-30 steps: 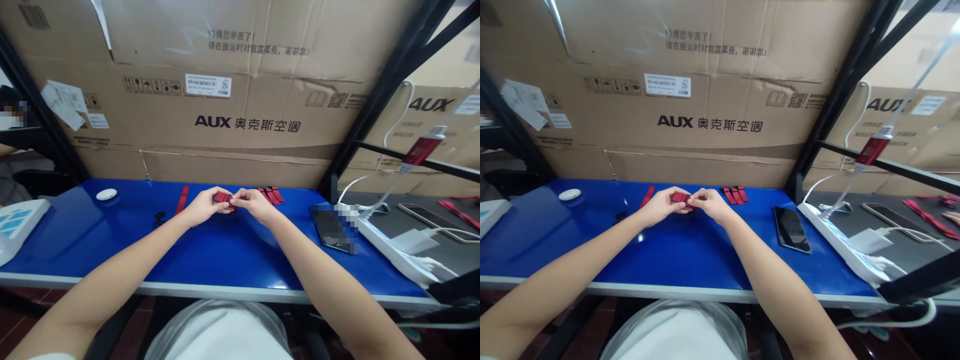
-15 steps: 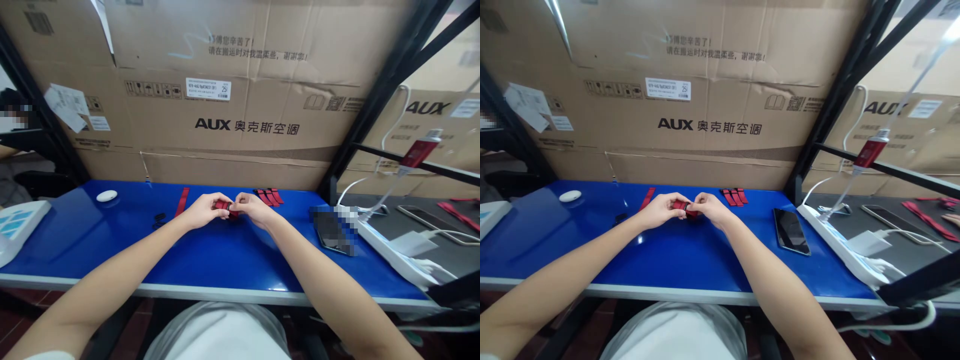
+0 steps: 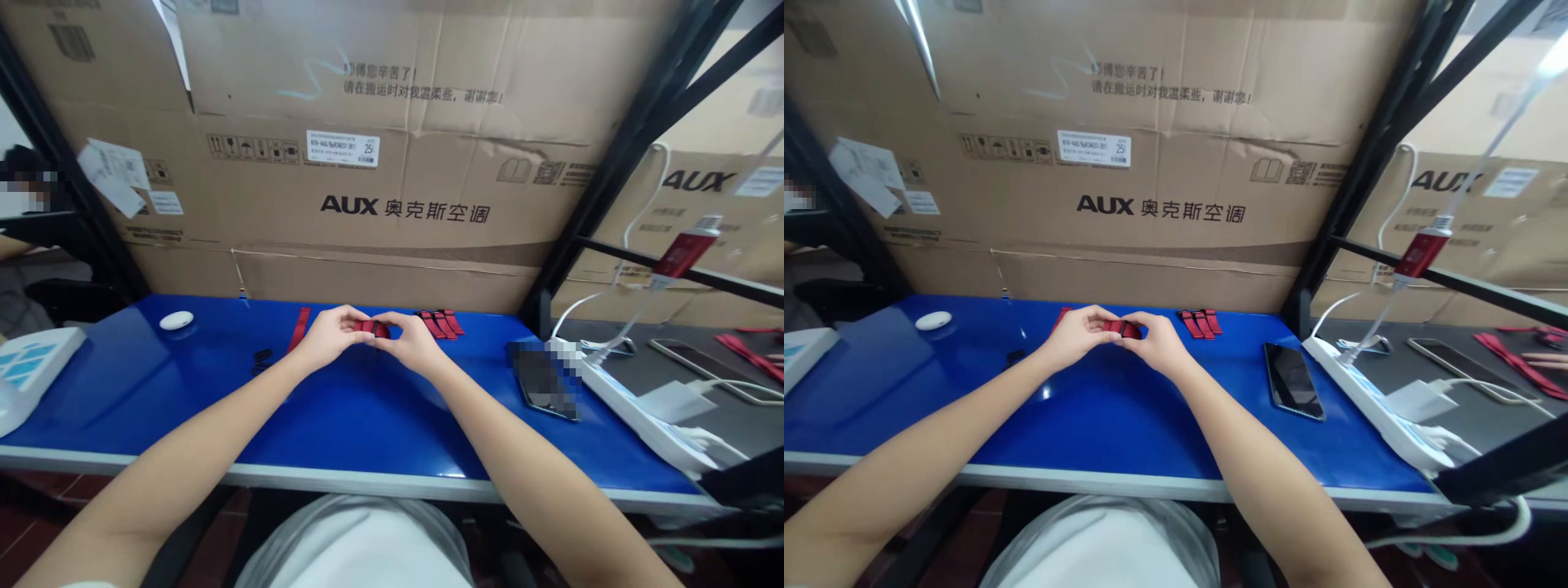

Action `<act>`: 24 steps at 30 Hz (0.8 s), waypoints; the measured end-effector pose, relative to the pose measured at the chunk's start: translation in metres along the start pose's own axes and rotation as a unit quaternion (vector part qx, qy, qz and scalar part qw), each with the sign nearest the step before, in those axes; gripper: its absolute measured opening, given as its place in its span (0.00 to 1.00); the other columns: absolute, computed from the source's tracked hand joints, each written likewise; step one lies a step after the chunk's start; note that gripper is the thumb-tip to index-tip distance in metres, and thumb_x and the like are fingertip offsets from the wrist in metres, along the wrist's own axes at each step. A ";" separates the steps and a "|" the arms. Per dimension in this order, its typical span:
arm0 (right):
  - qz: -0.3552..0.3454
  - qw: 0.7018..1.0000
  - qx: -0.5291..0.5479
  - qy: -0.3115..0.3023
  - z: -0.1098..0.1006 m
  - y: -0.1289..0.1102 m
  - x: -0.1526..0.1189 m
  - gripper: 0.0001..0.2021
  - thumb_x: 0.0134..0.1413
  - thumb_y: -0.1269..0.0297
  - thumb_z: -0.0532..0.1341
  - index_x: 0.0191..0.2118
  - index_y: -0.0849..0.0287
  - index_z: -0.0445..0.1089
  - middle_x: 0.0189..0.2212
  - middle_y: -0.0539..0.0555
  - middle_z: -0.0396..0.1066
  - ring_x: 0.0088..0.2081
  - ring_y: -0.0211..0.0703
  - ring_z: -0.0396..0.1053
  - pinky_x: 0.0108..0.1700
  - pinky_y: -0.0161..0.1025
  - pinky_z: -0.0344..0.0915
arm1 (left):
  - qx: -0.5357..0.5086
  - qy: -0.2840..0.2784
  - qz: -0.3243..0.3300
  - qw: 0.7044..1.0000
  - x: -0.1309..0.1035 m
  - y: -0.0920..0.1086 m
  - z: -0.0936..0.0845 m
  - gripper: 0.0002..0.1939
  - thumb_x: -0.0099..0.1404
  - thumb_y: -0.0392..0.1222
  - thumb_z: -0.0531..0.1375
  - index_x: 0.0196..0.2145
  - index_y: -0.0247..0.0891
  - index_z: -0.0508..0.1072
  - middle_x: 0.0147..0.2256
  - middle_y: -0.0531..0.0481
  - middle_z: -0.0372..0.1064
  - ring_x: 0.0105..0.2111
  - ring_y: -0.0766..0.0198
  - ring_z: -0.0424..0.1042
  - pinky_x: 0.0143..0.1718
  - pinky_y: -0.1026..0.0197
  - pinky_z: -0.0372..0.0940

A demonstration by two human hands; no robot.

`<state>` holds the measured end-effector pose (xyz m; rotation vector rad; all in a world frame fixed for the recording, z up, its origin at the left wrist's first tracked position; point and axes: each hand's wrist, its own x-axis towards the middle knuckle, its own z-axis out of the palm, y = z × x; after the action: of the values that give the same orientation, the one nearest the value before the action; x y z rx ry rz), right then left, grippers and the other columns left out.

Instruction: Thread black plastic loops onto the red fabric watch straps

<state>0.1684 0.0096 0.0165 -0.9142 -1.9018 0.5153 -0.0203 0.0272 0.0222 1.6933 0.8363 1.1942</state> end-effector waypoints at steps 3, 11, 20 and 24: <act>-0.014 1.000 -0.017 0.001 -0.003 0.004 0.000 0.16 0.47 0.62 0.68 0.44 0.59 0.75 0.41 0.55 0.77 0.43 0.47 0.73 0.48 0.41 0.66 | -0.006 -0.003 0.001 1.000 0.000 0.000 -0.002 0.23 0.45 0.42 0.74 0.37 0.33 0.73 0.34 0.45 0.77 0.36 0.58 0.77 0.45 0.52 0.70; -0.074 0.995 -0.070 -0.007 0.000 0.008 0.000 0.16 0.49 0.68 0.67 0.47 0.59 0.75 0.38 0.56 0.73 0.38 0.43 0.71 0.43 0.39 0.66 | -0.038 -0.004 -0.046 0.998 -0.001 -0.004 -0.001 0.17 0.48 0.38 0.71 0.33 0.34 0.69 0.30 0.48 0.76 0.31 0.61 0.77 0.42 0.53 0.71; -0.087 0.991 -0.102 0.005 0.002 0.008 0.000 0.15 0.50 0.69 0.65 0.46 0.57 0.72 0.42 0.56 0.74 0.42 0.46 0.71 0.46 0.41 0.66 | -0.063 0.020 -0.038 0.997 -0.002 -0.002 0.004 0.14 0.48 0.33 0.68 0.31 0.33 0.69 0.30 0.49 0.75 0.31 0.61 0.77 0.40 0.53 0.72; -0.075 0.991 -0.112 0.002 0.002 0.007 0.000 0.14 0.50 0.68 0.64 0.45 0.57 0.72 0.41 0.55 0.74 0.42 0.45 0.71 0.46 0.40 0.65 | -0.063 0.020 -0.036 0.997 -0.002 -0.002 0.004 0.13 0.48 0.32 0.67 0.32 0.33 0.69 0.30 0.49 0.74 0.32 0.62 0.76 0.40 0.53 0.72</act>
<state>0.1696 0.0140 0.0113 -0.9045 -2.0351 0.2134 -0.0169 0.0250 0.0192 1.5283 0.8223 1.2097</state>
